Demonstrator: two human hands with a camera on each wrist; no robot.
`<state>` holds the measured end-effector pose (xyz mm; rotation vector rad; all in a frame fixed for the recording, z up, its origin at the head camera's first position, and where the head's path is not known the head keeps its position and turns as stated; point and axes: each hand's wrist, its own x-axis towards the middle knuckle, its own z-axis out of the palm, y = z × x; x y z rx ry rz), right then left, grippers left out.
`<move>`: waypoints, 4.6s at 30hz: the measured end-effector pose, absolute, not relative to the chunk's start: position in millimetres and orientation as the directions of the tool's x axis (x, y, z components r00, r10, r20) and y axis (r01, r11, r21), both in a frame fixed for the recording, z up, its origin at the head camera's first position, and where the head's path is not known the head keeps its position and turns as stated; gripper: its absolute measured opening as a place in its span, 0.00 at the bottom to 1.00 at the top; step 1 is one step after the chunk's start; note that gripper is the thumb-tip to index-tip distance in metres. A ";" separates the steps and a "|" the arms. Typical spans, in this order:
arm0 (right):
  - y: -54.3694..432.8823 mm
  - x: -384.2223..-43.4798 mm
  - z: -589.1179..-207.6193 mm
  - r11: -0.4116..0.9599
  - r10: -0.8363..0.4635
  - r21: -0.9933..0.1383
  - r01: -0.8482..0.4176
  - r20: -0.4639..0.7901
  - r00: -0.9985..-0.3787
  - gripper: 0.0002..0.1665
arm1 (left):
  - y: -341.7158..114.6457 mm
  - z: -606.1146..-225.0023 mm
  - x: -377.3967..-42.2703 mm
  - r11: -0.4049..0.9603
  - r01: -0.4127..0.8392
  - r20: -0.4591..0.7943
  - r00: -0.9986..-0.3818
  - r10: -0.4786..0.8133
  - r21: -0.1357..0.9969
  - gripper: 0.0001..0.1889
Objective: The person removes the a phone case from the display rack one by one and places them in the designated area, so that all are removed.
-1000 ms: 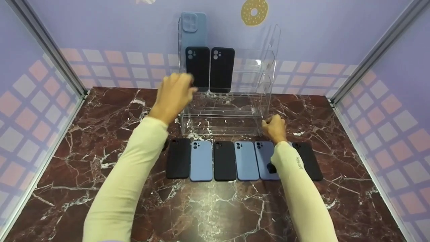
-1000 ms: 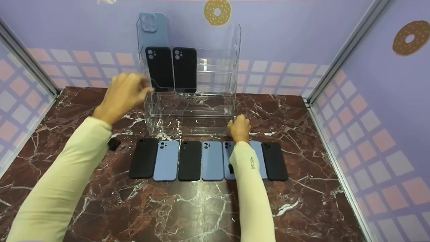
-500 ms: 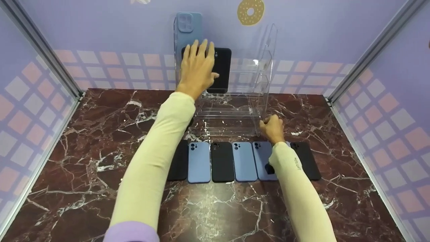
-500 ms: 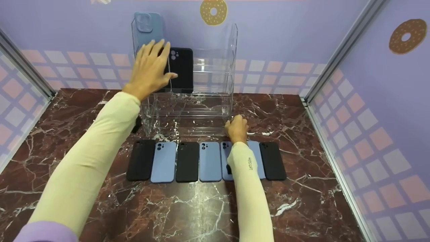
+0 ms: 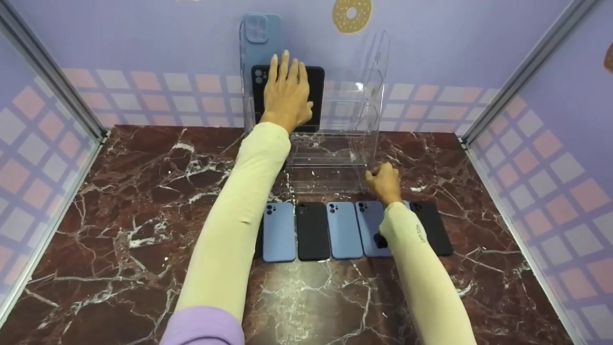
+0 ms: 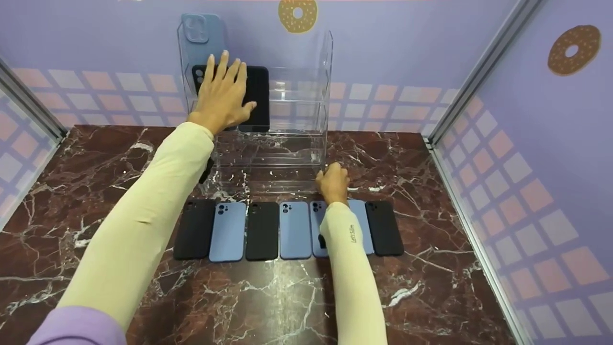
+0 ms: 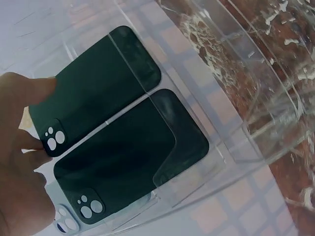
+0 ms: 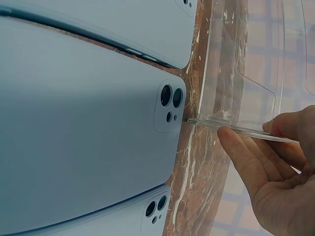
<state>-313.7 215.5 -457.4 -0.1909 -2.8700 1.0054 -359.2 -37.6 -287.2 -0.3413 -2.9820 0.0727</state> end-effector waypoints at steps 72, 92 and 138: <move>222.9 -328.5 -458.1 0.766 0.158 -0.635 0.100 0.036 -0.987 0.20 | -241.8 -379.6 -219.4 0.828 0.118 0.172 -0.985 0.027 0.548 0.10; 222.3 -326.7 -458.2 0.769 0.155 -0.633 0.090 0.047 -0.987 0.19 | -248.5 -445.1 -247.6 0.818 0.016 -0.025 -0.999 0.037 0.574 0.08; 223.4 -329.1 -460.3 0.776 0.163 -0.625 0.088 0.064 -0.985 0.19 | -184.8 -325.8 -303.7 0.809 0.103 0.303 -0.948 -0.096 0.578 0.29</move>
